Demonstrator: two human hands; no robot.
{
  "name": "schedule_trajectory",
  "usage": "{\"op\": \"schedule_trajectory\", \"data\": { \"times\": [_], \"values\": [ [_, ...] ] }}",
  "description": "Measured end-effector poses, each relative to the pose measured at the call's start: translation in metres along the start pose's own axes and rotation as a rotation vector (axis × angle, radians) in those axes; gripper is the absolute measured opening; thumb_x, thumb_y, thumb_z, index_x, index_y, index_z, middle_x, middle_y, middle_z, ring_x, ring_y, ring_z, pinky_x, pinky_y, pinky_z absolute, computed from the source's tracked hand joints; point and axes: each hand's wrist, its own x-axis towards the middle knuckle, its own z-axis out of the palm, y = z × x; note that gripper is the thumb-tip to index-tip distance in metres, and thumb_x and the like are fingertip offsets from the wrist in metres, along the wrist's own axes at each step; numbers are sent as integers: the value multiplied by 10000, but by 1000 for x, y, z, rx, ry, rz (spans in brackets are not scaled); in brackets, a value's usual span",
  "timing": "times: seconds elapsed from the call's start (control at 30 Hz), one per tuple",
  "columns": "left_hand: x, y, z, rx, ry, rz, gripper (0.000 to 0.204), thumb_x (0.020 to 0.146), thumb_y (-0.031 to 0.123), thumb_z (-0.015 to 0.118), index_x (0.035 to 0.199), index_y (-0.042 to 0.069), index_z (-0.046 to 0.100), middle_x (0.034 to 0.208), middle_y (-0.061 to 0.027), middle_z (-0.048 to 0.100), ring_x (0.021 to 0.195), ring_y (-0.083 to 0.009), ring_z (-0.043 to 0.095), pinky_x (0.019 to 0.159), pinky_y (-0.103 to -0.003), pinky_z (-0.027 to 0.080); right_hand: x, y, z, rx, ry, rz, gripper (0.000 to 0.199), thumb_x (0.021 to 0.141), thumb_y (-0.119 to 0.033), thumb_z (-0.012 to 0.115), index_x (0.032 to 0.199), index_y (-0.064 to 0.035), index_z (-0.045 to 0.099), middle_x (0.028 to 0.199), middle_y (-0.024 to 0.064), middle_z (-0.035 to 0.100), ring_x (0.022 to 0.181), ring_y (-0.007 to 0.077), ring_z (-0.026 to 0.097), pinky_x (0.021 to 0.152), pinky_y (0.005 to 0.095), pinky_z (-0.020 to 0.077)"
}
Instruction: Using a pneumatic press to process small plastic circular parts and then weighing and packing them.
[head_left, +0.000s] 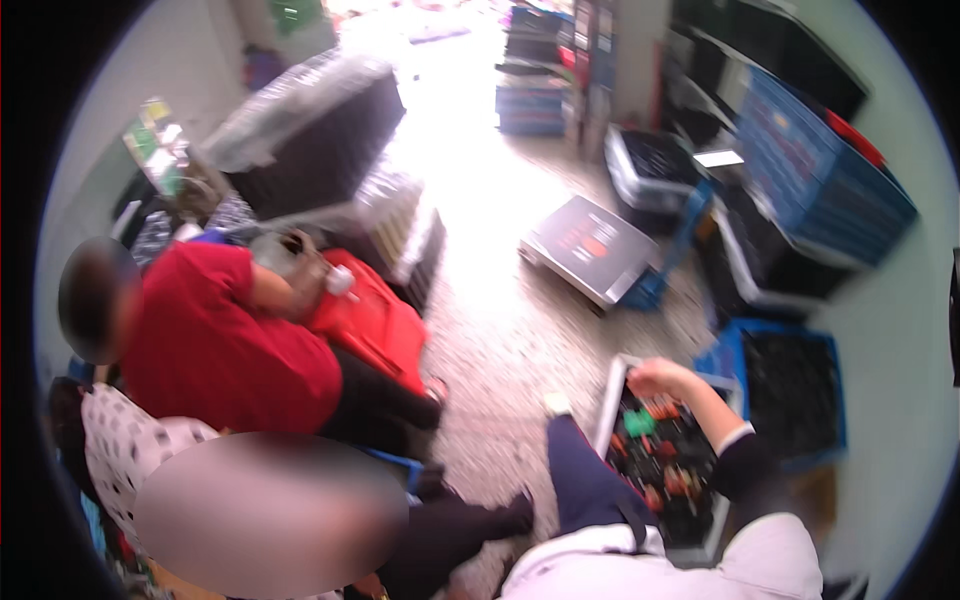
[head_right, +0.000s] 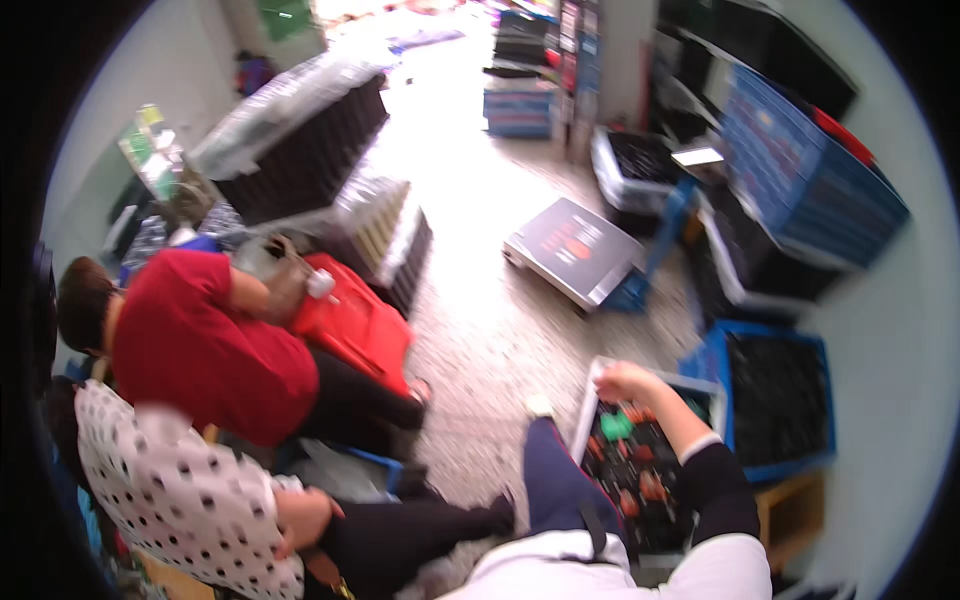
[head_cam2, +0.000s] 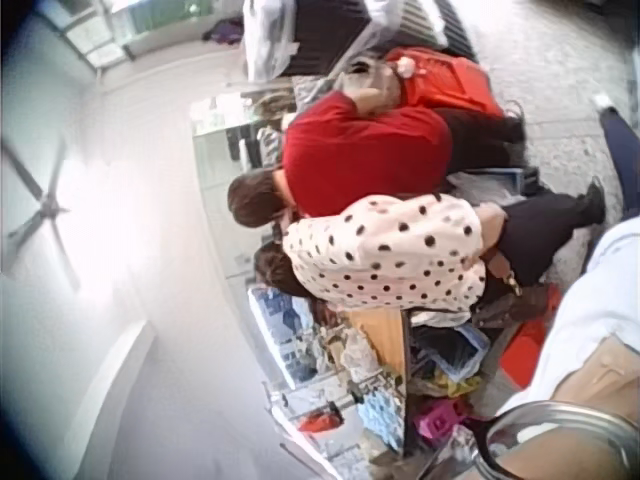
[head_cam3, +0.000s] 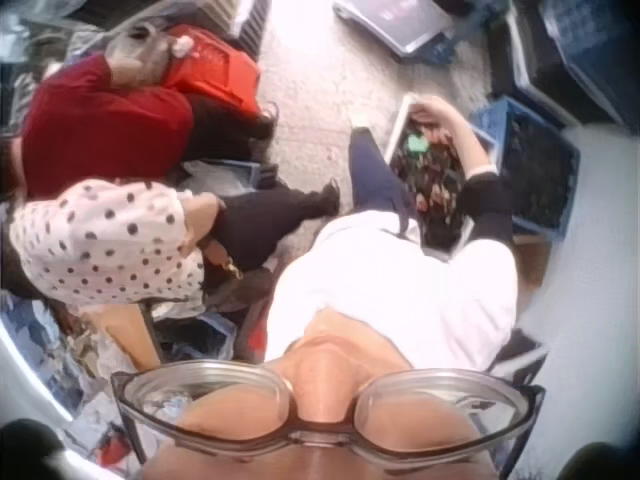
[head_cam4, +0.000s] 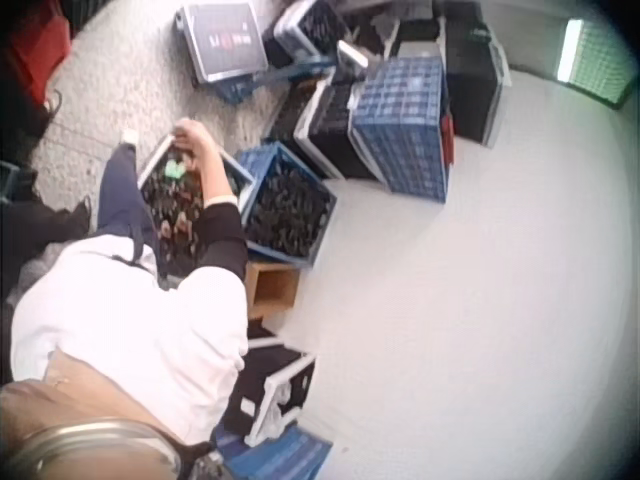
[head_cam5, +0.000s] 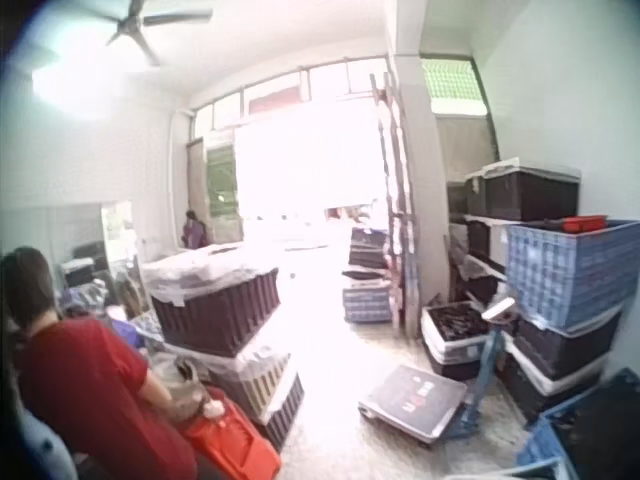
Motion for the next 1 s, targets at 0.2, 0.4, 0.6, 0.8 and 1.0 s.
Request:
{"op": "schedule_trajectory", "data": {
  "times": [0.2, 0.4, 0.6, 0.8, 1.0],
  "values": [
    [109, 250, -22, -159, 378, 149, 277, 767, 253, 561, 937, 36, 589, 760, -73, 616, 688, -169, 586, 596, -307, 461, 249, -64, -54, -10, 72, -143, 95, 735, -117, 571, 764, -27, 573, 702, 108, 594, 593, 210, 587, 516, 318, 483],
    [61, 290, 53, -221, 451, -71, 271, 755, 270, 576, 900, 44, 604, 737, -66, 620, 683, -172, 586, 611, -308, 461, 270, -173, -58, 6, -134, 99, 171, 778, -157, 536, 879, -21, 561, 780, 106, 612, 668, 226, 612, 578, 326, 499],
    [55, 340, 113, -279, 423, -181, 267, 742, 288, 592, 863, 51, 618, 715, -60, 624, 679, -175, 587, 626, -309, 461, 352, -214, -100, -213, 122, 308, 139, 772, -160, 505, 834, -47, 557, 753, 75, 596, 632, 230, 590, 591, 348, 500],
    [90, 405, 140, -229, 361, -289, 285, 713, 318, 602, 871, 82, 629, 790, -105, 637, 760, -218, 613, 709, -323, 470, 389, -315, -11, -298, -167, -25, 209, 763, -159, 580, 903, -5, 564, 737, 83, 595, 607, 182, 577, 528, 283, 473],
    [153, 462, 70, -33, 481, -79, 326, 709, 314, 599, 903, 53, 592, 860, -147, 613, 832, -299, 586, 712, -375, 463, 421, -406, 167, -647, -456, -384, 195, 756, -131, 576, 883, 15, 591, 765, 88, 613, 693, 162, 579, 605, 277, 458]
  ]
}}
